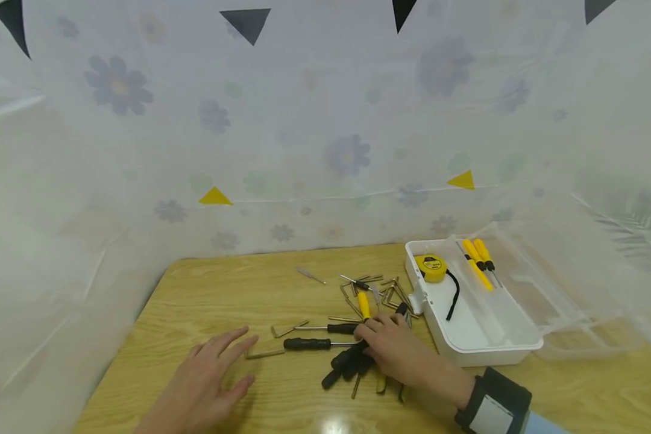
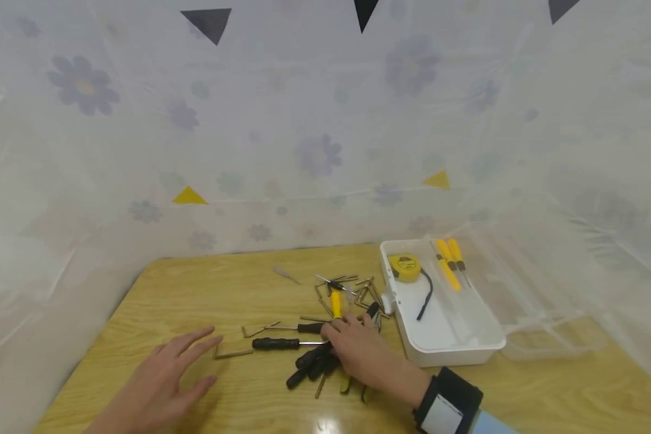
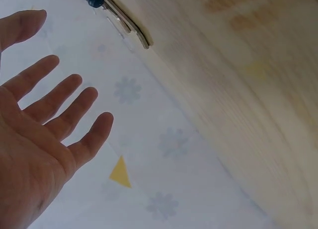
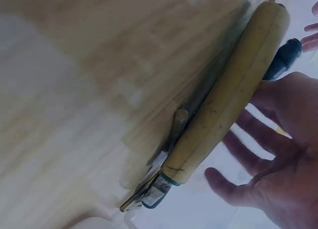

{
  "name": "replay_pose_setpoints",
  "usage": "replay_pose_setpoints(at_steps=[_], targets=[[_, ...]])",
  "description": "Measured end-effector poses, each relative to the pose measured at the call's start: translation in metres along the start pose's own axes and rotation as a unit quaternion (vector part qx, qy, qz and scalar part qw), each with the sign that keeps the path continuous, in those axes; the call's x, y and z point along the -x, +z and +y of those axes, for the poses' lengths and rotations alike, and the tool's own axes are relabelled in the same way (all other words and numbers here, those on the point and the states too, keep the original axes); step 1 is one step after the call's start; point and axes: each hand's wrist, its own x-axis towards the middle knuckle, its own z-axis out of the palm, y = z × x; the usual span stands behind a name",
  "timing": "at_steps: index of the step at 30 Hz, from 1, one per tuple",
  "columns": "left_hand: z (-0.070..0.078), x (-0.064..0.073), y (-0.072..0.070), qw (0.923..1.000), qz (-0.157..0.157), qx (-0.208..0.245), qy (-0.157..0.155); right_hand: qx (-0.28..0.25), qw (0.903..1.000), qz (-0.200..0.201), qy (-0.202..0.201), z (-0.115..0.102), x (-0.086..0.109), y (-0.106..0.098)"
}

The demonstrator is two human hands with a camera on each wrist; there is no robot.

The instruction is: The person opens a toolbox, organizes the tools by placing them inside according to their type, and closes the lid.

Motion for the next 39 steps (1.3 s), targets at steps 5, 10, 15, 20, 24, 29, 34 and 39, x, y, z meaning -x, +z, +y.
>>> replay_pose_setpoints(at_steps=[5,10,15,20,24,29,34,39], targets=[[-0.001,-0.001,0.000,0.9999,0.009,-0.006,0.005,-0.045,0.9955,0.072,-0.043,0.002,0.001,-0.002],[-0.002,0.000,0.001,1.0000,0.006,0.001,-0.004,-0.150,0.9741,0.147,-0.085,0.001,0.001,-0.008],[-0.003,-0.001,0.003,0.9999,0.005,0.005,-0.009,-0.220,0.9474,0.204,-0.111,0.004,0.000,-0.019],[-0.006,-0.004,0.006,0.9999,0.011,-0.002,-0.003,-0.202,0.9517,0.215,-0.085,0.011,0.006,-0.028],[-0.006,-0.009,0.008,0.9999,0.000,0.014,-0.001,-0.174,0.9525,0.242,-0.062,0.019,0.012,-0.031],[0.002,-0.016,0.012,0.9988,-0.024,0.043,0.000,-0.138,0.9477,0.288,0.005,0.034,0.023,-0.041],[0.013,-0.023,0.015,0.9973,-0.036,0.060,0.023,-0.082,0.9370,0.333,0.068,0.058,0.037,-0.053],[0.030,-0.031,0.021,0.9933,-0.059,0.081,0.058,-0.009,0.9209,0.368,0.127,0.083,0.056,-0.067]])
